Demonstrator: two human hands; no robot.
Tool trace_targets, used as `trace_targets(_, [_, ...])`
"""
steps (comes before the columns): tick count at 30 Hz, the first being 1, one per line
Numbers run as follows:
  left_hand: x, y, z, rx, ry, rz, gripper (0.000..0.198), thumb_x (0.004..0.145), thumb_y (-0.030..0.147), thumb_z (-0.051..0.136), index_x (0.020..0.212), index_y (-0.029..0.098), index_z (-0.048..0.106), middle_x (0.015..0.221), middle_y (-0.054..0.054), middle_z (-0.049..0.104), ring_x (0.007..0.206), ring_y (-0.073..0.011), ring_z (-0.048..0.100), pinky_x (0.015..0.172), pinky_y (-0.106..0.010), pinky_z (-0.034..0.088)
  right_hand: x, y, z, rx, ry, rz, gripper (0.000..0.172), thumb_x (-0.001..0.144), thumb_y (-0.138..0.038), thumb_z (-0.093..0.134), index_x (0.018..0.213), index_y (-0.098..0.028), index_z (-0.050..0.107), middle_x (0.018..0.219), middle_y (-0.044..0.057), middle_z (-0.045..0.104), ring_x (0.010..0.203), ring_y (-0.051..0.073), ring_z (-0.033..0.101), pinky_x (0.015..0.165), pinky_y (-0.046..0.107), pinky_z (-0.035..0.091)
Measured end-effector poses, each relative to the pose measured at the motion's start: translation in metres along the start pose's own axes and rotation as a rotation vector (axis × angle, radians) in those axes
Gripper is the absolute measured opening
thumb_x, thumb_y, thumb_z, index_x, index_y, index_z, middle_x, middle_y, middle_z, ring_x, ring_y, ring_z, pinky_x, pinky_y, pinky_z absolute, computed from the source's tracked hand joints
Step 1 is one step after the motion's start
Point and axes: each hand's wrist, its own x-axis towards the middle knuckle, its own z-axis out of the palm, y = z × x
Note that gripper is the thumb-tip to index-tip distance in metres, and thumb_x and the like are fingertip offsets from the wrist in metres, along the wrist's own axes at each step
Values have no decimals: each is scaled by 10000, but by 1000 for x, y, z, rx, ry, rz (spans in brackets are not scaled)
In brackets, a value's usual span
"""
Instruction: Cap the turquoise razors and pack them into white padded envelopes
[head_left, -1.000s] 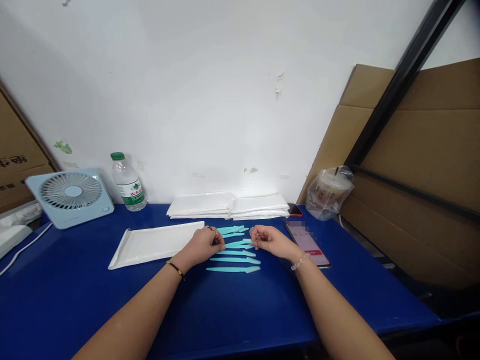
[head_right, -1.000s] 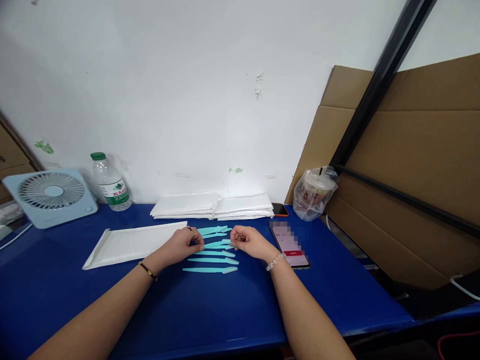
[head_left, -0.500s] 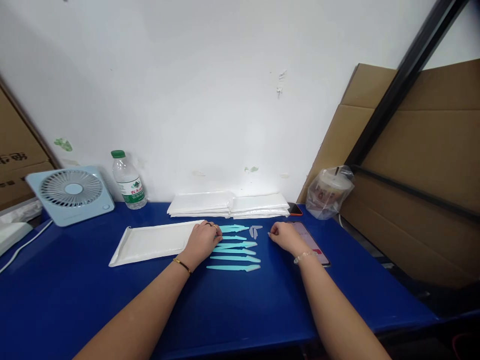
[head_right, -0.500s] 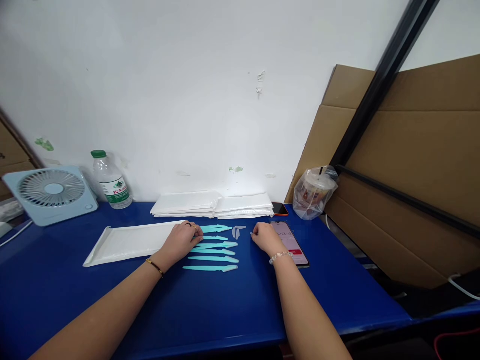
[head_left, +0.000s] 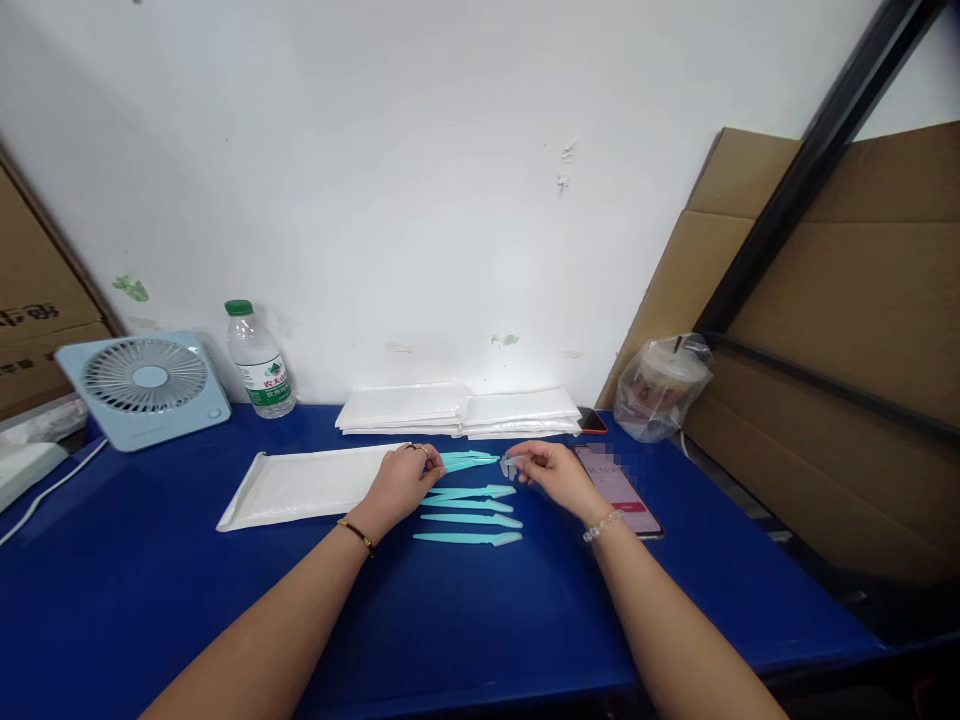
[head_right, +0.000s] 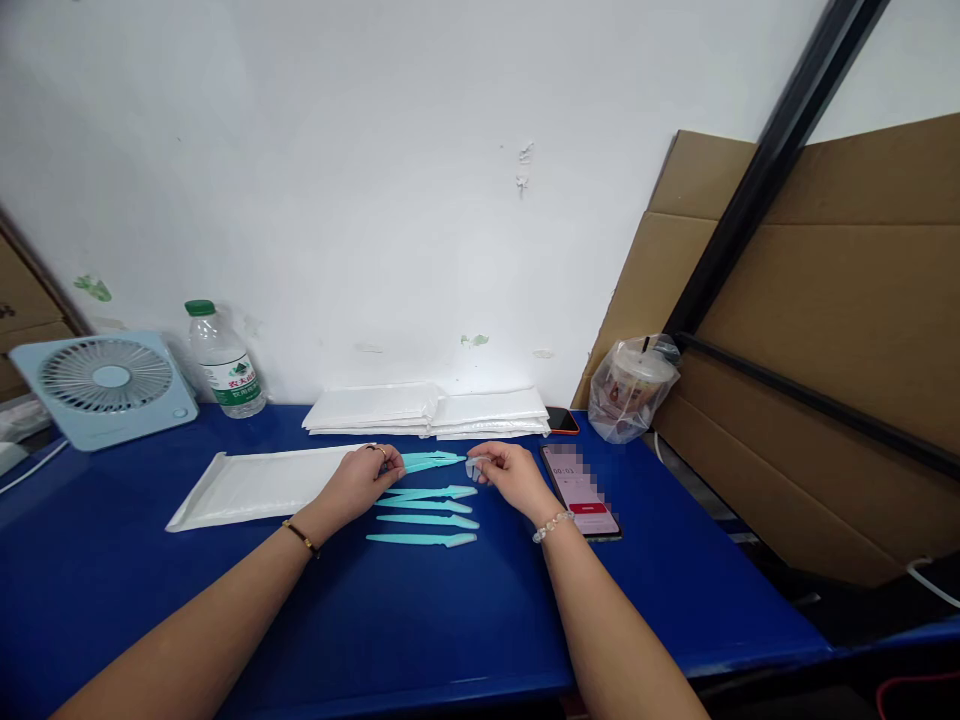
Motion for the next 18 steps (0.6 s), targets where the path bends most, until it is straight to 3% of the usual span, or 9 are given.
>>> trace_targets(4, [0, -2, 2, -50, 11, 4, 158, 816, 333, 493, 780, 222, 600, 760, -4, 636, 764, -171, 580, 643, -268, 386, 1, -1, 6, 205, -5, 67, 322, 771, -449, 594, 877, -147, 634, 698, 40, 647, 581, 153, 630, 540, 276, 504])
trace_targets(9, [0, -2, 2, -62, 1, 0, 163, 813, 342, 502, 775, 217, 599, 746, -3, 631, 752, -168, 576, 632, -262, 377, 3, -3, 10, 275, 16, 55, 356, 812, -514, 533, 747, -164, 525, 642, 30, 643, 477, 138, 616, 430, 232, 440])
trace_targets(18, [-1, 0, 3, -106, -17, 18, 183, 811, 369, 500, 776, 219, 598, 704, 11, 616, 689, -155, 556, 604, -258, 358, 2, -8, 28, 315, -89, 1, 324, 858, -501, 471, 789, -184, 476, 698, 23, 661, 507, 113, 608, 486, 226, 436])
